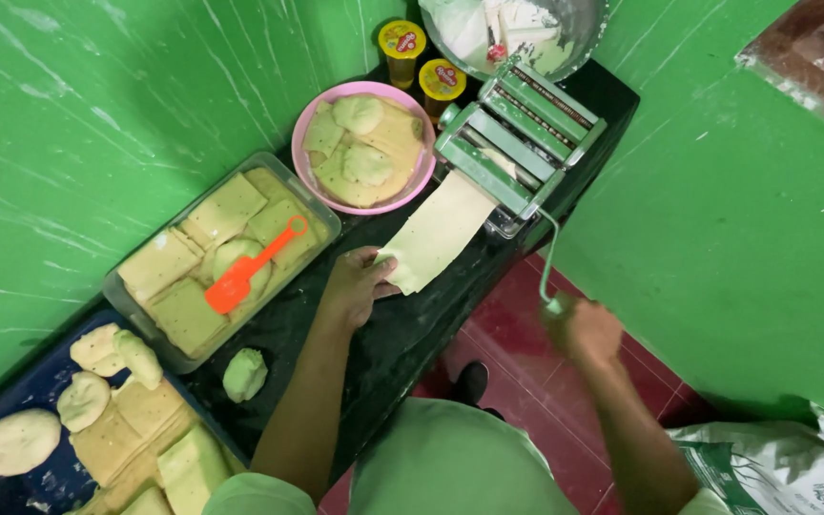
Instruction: Flattening dough using a manual roller and cutting the resulting sheet into strips with a plastic knife.
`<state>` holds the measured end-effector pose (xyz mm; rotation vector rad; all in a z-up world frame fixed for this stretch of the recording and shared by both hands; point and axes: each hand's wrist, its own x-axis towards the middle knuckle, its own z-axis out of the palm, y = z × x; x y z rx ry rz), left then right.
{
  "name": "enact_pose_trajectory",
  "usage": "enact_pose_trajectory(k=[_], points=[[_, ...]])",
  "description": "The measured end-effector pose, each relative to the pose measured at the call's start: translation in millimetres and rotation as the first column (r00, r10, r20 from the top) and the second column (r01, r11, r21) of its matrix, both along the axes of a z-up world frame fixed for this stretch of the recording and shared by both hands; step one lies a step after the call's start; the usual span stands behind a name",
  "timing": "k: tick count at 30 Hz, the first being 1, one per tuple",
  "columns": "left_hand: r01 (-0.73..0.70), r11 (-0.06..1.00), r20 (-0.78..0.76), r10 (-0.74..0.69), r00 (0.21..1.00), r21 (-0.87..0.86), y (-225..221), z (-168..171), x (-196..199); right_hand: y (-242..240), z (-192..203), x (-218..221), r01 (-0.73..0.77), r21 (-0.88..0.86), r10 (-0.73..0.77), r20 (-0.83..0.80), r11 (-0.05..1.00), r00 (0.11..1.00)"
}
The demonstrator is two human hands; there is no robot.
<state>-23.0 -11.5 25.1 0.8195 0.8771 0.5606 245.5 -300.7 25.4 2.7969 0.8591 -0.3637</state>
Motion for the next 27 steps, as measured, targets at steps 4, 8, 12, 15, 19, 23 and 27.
enact_pose_trajectory(k=[4, 8, 12, 15, 19, 23, 27], points=[[0.006, 1.0, -0.022, -0.005, 1.0, 0.015, -3.0, 13.6, -8.9, 41.4, 177.4, -42.7, -0.052, 0.003, 0.052, 0.063, 0.999, 0.997], [0.049, 0.999, -0.051, -0.048, 0.998, 0.01, -5.8, 31.9, -17.4, 41.7, 171.6, 23.9, -0.032, -0.032, 0.038, 0.217, 0.999, 0.976], [0.066, 0.997, -0.105, -0.069, 0.992, -0.035, -8.8, 47.7, -18.3, 51.8, 160.3, 90.6, 0.062, -0.003, -0.059, 0.253, 0.998, 0.966], [0.076, 0.997, -0.076, -0.078, 0.994, -0.028, -10.8, 43.7, -18.4, 63.7, 137.5, 129.2, 0.036, 0.041, -0.048, 0.342, 0.999, 0.939], [0.071, 0.997, -0.087, -0.074, 0.993, -0.034, -13.7, 53.1, -17.0, 78.3, 102.6, 164.1, 0.054, 0.126, -0.08, 0.213, 0.991, 0.974], [0.047, 0.999, -0.053, -0.047, 0.997, -0.001, -18.4, 54.4, -18.0, 80.5, 45.0, 158.9, 0.024, 0.161, -0.042, 0.107, 0.987, 0.993], [0.046, 0.998, -0.074, -0.043, 0.996, 0.034, -17.3, 51.3, -25.0, 77.6, -11.2, 112.2, 0.067, 0.233, -0.051, -0.077, 0.97, 0.996]])
